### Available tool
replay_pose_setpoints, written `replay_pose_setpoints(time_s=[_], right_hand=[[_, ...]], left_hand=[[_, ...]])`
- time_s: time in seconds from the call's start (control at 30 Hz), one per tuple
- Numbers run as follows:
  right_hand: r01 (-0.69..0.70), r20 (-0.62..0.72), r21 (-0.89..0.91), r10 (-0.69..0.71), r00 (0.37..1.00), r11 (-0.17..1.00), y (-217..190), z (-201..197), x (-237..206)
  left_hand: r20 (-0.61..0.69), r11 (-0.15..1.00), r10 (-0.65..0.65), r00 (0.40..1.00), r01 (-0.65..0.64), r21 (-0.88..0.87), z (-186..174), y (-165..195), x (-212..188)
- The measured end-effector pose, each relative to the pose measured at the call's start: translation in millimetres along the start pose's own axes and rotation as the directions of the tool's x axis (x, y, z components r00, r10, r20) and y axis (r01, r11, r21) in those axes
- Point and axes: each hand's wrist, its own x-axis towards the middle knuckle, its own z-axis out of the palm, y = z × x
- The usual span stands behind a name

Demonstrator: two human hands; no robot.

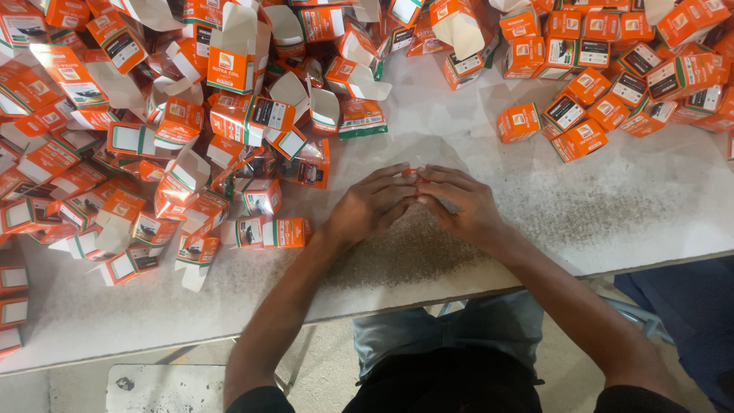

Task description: The person sits at a table covered with many small orange cardboard boxes and folds them one at a time, pressing the flaps closed and setting each finished box back onto the pile. Other people's hands occasionally reach into the frame to take or move boxes.

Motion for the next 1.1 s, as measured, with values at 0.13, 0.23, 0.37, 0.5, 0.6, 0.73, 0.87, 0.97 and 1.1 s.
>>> replay_pose_setpoints(time_s=[0.13,0.23,0.37,0.5,0.6,0.73,0.87,0.97,1.1], right_hand=[[-0.047,-0.029,0.051,0.049,0.998,0.998,-4,2,3],[0.011,0.007,0.01,-0.011,1.0,1.0,-6,-3,5],[0.034,0.084,-0.029,-0.032,0.996,0.999,-6,-9,-1],[0.025,0.065,-0.084,-0.019,0.998,0.996,-5,-3,-9],[-0.085,0.002,-0.202,0.087,0.996,0.976,-9,-3,-17],[-0.11,-0.203,-0.556,-0.006,0.979,0.824,-10,-19,-22],[0.103,0.053,-0.315,-0.091,0.994,0.943,-12,16,0],[0.414,0.211,-0.297,-0.363,0.907,0.86,-18,86,47],[0.35,0.222,-0.259,-0.297,0.929,0.9,-28,151,104]], left_hand=[[-0.021,0.998,-0.062,0.998,0.062,0.018,4,1,-2],[0.017,0.997,-0.076,0.997,0.076,-0.024,-1,4,-2],[0.096,0.999,-0.044,0.994,0.044,0.006,-7,10,-1],[0.174,0.991,-0.031,0.984,0.007,0.134,-10,15,5],[0.215,0.943,0.014,0.977,-0.085,0.323,-21,30,-2],[-0.22,0.735,-0.3,0.928,0.372,0.567,-49,84,-51],[-0.463,0.246,-0.597,0.655,0.699,0.672,-66,104,-80],[-0.457,0.247,-0.587,0.669,0.685,0.685,-62,106,-81],[-0.352,0.397,-0.667,0.657,0.713,0.578,-43,121,-82]])
